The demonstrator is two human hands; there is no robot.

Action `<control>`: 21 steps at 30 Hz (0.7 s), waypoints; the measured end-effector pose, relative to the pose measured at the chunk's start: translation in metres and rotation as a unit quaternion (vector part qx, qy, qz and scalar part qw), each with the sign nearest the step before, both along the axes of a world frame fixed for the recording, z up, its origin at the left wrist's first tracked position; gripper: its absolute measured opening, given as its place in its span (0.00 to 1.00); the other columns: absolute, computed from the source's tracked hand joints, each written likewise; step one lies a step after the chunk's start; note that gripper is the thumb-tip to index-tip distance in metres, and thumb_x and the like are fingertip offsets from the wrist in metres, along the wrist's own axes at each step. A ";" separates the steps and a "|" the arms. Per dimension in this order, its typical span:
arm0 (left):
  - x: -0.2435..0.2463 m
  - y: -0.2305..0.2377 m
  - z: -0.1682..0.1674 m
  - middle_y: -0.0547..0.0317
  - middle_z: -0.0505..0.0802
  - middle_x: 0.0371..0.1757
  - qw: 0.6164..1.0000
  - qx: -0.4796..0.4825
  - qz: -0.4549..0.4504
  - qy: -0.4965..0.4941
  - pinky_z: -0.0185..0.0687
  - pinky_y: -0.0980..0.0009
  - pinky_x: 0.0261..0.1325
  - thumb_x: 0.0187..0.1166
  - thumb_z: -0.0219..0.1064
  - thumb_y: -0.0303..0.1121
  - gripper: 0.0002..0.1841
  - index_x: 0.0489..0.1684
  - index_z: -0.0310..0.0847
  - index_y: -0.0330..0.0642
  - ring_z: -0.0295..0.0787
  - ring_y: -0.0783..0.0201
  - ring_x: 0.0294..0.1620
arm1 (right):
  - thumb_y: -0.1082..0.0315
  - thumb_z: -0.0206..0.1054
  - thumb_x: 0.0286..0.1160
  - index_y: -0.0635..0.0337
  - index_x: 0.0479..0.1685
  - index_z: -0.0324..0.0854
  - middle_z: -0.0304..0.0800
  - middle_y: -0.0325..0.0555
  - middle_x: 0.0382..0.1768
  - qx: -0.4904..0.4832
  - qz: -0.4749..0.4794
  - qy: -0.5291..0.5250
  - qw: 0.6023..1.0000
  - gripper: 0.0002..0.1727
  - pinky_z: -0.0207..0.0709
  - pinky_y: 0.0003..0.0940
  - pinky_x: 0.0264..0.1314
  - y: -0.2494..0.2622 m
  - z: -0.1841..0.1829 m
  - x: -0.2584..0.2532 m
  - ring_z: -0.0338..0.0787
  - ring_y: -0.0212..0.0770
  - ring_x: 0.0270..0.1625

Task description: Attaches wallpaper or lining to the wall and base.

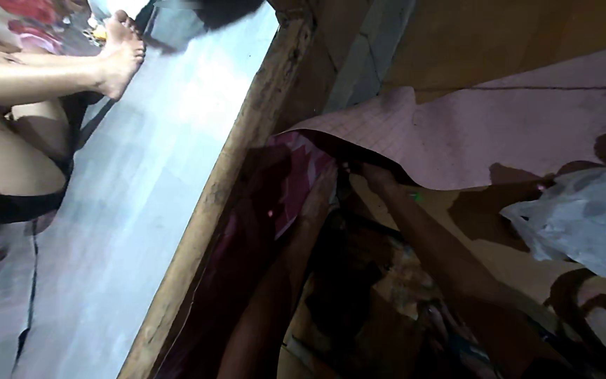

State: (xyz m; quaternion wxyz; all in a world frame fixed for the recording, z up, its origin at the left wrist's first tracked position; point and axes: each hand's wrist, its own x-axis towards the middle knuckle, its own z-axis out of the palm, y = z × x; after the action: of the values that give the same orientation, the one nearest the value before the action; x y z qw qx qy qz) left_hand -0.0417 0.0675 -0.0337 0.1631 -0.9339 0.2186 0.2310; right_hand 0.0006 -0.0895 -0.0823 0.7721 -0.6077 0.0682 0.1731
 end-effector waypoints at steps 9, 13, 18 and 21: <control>0.019 -0.010 -0.013 0.44 0.50 0.96 1.000 -0.002 -0.012 0.019 0.24 0.54 0.96 0.84 0.67 0.41 0.41 0.93 0.51 0.32 0.32 0.52 0.98 | 0.63 0.53 0.92 0.65 0.75 0.74 0.87 0.54 0.59 -0.048 0.027 0.052 0.997 0.21 0.88 0.36 0.48 -0.053 0.016 -0.068 0.92 0.40 0.47; 0.022 -0.008 -0.029 0.42 0.52 0.96 0.998 -0.061 -0.020 0.024 0.20 0.50 0.96 0.85 0.65 0.45 0.38 0.93 0.56 0.43 0.33 0.47 0.98 | 0.61 0.51 0.94 0.62 0.76 0.74 0.88 0.49 0.55 -0.055 0.090 0.059 0.993 0.21 0.86 0.32 0.44 -0.057 0.019 -0.102 0.90 0.35 0.41; 0.015 -0.006 -0.055 0.46 0.61 0.94 0.980 -0.160 -0.108 -0.052 0.21 0.43 0.96 0.90 0.45 0.59 0.34 0.93 0.58 0.54 0.42 0.47 0.97 | 0.68 0.56 0.90 0.66 0.66 0.79 0.88 0.41 0.39 -0.029 0.166 0.071 0.983 0.16 0.81 0.24 0.35 -0.054 0.009 -0.140 0.84 0.28 0.30; -0.028 -0.013 -0.059 0.48 0.58 0.95 0.971 -0.197 -0.132 -0.043 0.30 0.45 0.96 0.93 0.46 0.48 0.32 0.92 0.58 0.41 0.42 0.51 0.97 | 0.70 0.61 0.85 0.65 0.60 0.82 0.88 0.41 0.38 -0.036 0.240 0.088 0.966 0.13 0.78 0.24 0.35 -0.056 0.005 -0.162 0.82 0.27 0.30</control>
State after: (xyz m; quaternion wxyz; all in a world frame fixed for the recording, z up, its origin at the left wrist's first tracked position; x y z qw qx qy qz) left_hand -0.0694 0.0548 -0.0925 0.0144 -0.9198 0.3734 0.1199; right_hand -0.1613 -0.1454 -0.0775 0.6765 -0.6163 -0.0058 0.4031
